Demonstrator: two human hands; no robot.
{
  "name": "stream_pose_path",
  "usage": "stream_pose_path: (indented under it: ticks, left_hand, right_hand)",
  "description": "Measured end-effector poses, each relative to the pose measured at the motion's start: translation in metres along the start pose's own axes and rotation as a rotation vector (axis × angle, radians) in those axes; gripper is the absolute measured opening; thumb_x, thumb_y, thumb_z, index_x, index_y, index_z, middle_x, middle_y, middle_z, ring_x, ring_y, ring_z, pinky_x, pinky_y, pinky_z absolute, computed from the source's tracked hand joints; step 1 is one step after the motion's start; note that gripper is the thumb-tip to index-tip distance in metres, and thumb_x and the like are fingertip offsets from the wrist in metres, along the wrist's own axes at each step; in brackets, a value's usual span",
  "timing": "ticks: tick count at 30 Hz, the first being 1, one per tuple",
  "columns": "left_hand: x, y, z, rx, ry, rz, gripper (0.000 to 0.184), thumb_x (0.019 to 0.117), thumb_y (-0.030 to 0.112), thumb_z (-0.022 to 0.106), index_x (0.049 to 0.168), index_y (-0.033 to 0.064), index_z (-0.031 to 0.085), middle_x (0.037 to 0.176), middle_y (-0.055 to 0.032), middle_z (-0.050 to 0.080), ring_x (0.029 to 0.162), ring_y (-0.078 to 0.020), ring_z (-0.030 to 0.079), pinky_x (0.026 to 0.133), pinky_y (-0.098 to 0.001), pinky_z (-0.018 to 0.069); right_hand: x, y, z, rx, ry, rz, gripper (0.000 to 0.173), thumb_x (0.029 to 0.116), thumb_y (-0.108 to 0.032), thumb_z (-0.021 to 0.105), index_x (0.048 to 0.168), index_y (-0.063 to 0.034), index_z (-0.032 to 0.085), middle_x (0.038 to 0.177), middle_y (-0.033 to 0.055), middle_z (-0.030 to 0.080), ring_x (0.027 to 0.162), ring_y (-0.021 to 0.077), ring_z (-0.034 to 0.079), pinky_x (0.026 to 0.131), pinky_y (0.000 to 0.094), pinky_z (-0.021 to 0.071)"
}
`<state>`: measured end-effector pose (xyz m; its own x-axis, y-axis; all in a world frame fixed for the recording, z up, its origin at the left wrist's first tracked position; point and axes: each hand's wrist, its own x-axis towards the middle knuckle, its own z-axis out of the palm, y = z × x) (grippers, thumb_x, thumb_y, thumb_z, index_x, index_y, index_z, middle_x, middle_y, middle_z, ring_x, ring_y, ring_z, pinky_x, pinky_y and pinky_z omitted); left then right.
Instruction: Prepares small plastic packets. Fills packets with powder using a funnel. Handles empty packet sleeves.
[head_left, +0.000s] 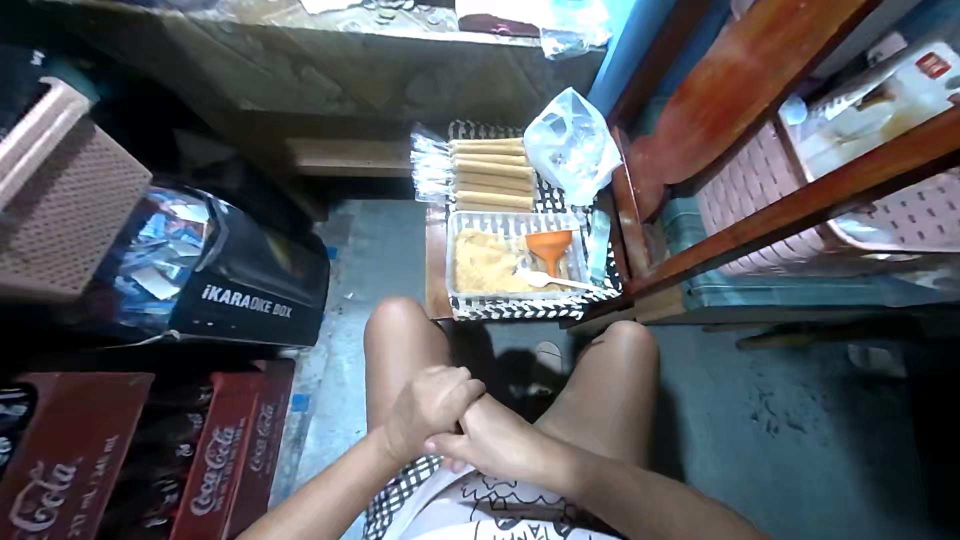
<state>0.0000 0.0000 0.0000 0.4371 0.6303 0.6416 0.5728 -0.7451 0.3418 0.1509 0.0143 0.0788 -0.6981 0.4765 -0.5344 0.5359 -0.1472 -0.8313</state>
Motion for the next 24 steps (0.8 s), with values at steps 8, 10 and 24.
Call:
stream_pose_path:
  ticks: [8, 10, 24]
  left_hand:
    - [-0.022, -0.014, -0.008, 0.237, -0.221, -0.514, 0.06, 0.0945, 0.053, 0.059, 0.138, 0.0112, 0.064, 0.142, -0.028, 0.056, 0.134, -0.0541, 0.048, 0.103, -0.0799, 0.0314]
    - [-0.038, -0.038, -0.008, 0.271, -0.327, -0.785, 0.077, 0.084, 0.046, 0.077, 0.15, 0.0145, 0.053, 0.16, -0.0349, 0.027, 0.146, -0.0642, 0.019, 0.103, -0.089, 0.0138]
    - [-0.026, -0.125, -0.009, -0.224, -0.097, -1.318, 0.057, 0.1048, 0.035, 0.052, 0.153, 0.0054, 0.044, 0.153, -0.0246, 0.046, 0.143, -0.0383, 0.043, 0.116, -0.0587, 0.0318]
  right_hand:
    - [-0.023, 0.037, -0.053, -0.379, 0.83, -0.567, 0.021, 0.0949, -0.011, 0.065, 0.086, 0.0052, 0.073, 0.077, 0.0131, 0.07, 0.07, 0.0191, 0.07, 0.067, 0.0338, 0.0582]
    - [-0.031, 0.049, -0.106, -0.26, 1.053, -0.484, 0.018, 0.0972, -0.007, 0.064, 0.101, 0.0076, 0.072, 0.089, 0.0147, 0.073, 0.073, 0.0146, 0.069, 0.071, 0.0312, 0.0594]
    - [0.084, 0.11, -0.266, -0.337, 0.997, 0.351, 0.035, 0.1012, -0.02, 0.063, 0.125, 0.0052, 0.066, 0.143, 0.0279, 0.052, 0.127, 0.0439, 0.057, 0.102, 0.0594, 0.049]
